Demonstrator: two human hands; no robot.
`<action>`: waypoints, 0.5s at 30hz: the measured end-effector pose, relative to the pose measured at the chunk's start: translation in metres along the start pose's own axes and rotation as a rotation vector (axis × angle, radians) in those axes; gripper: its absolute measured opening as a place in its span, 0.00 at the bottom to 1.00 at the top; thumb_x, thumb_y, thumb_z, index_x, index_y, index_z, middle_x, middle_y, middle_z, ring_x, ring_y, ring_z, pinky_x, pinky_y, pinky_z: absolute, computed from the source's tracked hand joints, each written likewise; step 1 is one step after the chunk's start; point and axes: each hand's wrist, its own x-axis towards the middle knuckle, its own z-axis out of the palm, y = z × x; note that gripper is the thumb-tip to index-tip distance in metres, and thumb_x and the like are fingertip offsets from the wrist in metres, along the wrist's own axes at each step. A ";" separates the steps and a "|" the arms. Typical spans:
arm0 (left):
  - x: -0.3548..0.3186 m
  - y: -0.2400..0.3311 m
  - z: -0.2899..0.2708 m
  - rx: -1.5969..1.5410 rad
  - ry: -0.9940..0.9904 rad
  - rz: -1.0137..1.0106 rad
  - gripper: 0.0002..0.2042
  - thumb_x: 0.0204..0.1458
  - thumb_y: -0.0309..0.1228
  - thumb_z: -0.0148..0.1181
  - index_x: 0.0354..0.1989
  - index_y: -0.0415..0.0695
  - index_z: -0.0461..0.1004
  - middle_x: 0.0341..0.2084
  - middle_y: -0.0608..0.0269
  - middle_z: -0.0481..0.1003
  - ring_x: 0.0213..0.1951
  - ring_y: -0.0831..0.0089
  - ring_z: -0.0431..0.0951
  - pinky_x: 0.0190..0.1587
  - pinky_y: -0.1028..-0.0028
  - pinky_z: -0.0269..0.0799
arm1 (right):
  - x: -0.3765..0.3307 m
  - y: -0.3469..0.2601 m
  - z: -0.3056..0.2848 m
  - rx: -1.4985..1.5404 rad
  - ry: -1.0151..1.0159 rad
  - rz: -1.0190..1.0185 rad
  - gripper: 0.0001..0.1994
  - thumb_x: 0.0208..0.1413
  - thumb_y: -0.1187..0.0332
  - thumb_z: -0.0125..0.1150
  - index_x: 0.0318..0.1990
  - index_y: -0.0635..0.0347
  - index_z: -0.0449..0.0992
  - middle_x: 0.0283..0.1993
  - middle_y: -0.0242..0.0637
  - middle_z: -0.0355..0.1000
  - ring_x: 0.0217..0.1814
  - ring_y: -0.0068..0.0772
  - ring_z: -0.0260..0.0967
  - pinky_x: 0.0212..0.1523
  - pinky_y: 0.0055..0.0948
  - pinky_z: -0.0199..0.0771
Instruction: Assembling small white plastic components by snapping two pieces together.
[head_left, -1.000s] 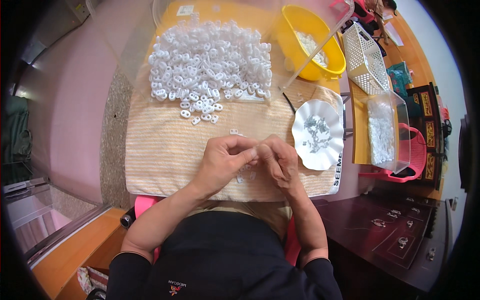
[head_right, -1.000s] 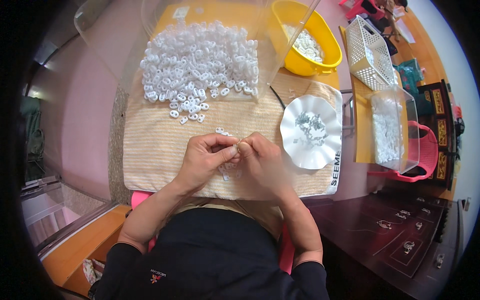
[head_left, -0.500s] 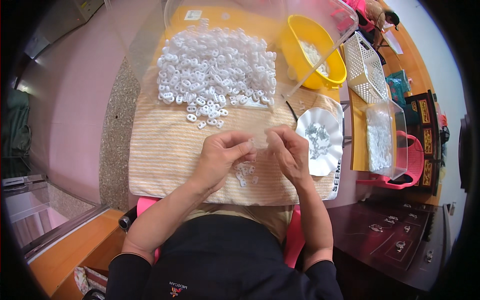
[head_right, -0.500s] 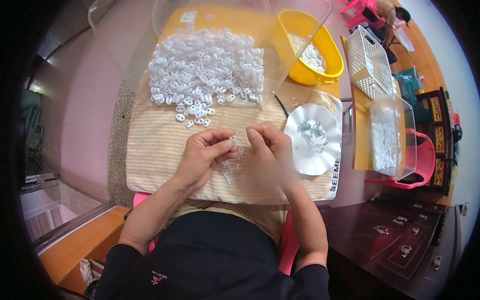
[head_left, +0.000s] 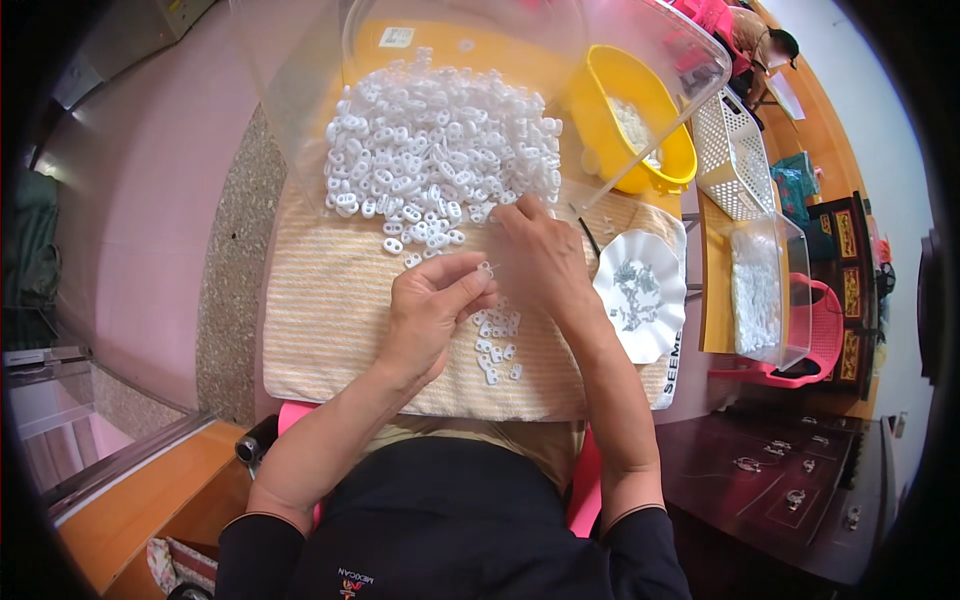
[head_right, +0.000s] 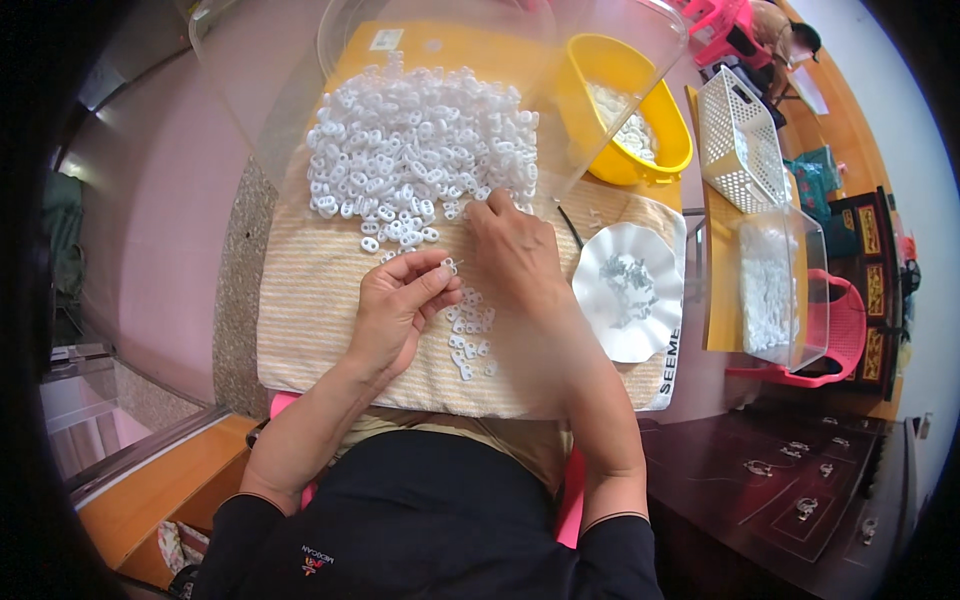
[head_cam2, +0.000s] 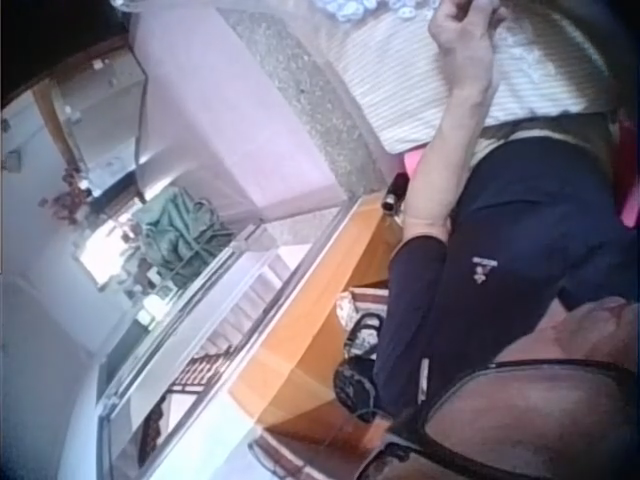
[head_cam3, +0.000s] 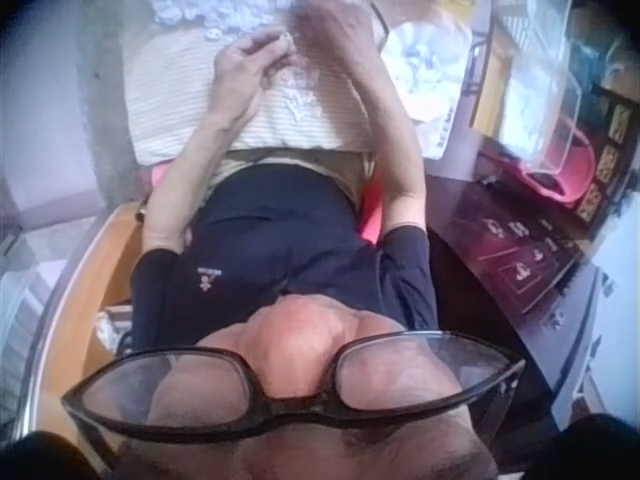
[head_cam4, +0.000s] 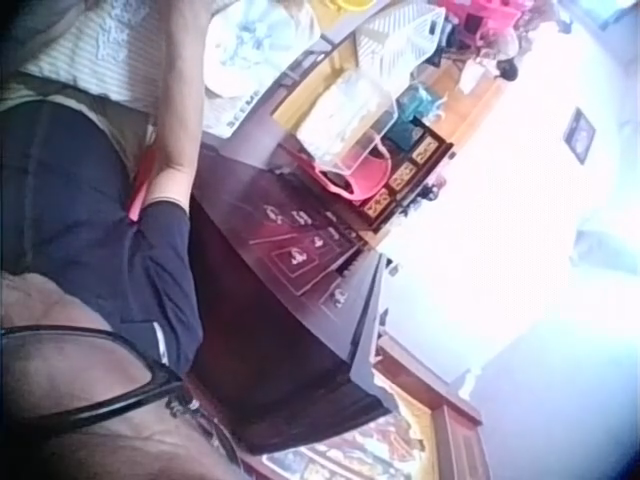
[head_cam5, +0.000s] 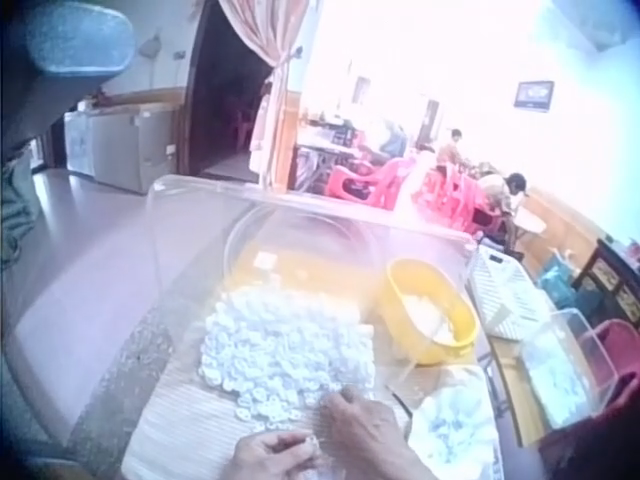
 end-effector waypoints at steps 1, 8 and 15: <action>0.000 0.001 0.001 0.000 -0.004 0.004 0.12 0.53 0.22 0.61 0.45 0.32 0.73 0.35 0.58 0.77 0.34 0.75 0.78 0.39 0.77 0.78 | -0.001 0.004 0.002 0.009 0.004 -0.025 0.16 0.47 0.69 0.60 0.46 0.57 0.73 0.39 0.42 0.69 0.37 0.50 0.72 0.37 0.41 0.72; 0.000 0.001 0.001 -0.027 0.010 0.003 0.12 0.53 0.21 0.61 0.45 0.32 0.73 0.34 0.58 0.77 0.34 0.74 0.79 0.39 0.76 0.78 | -0.017 0.018 0.014 0.425 0.297 -0.117 0.08 0.51 0.74 0.61 0.41 0.59 0.77 0.32 0.42 0.73 0.29 0.40 0.74 0.30 0.35 0.73; -0.002 -0.001 0.002 -0.021 -0.001 -0.029 0.11 0.53 0.21 0.60 0.45 0.34 0.73 0.34 0.59 0.77 0.35 0.74 0.79 0.41 0.75 0.79 | -0.042 0.014 0.003 1.260 0.128 0.286 0.11 0.55 0.72 0.64 0.44 0.67 0.78 0.28 0.36 0.76 0.27 0.18 0.71 0.28 0.21 0.72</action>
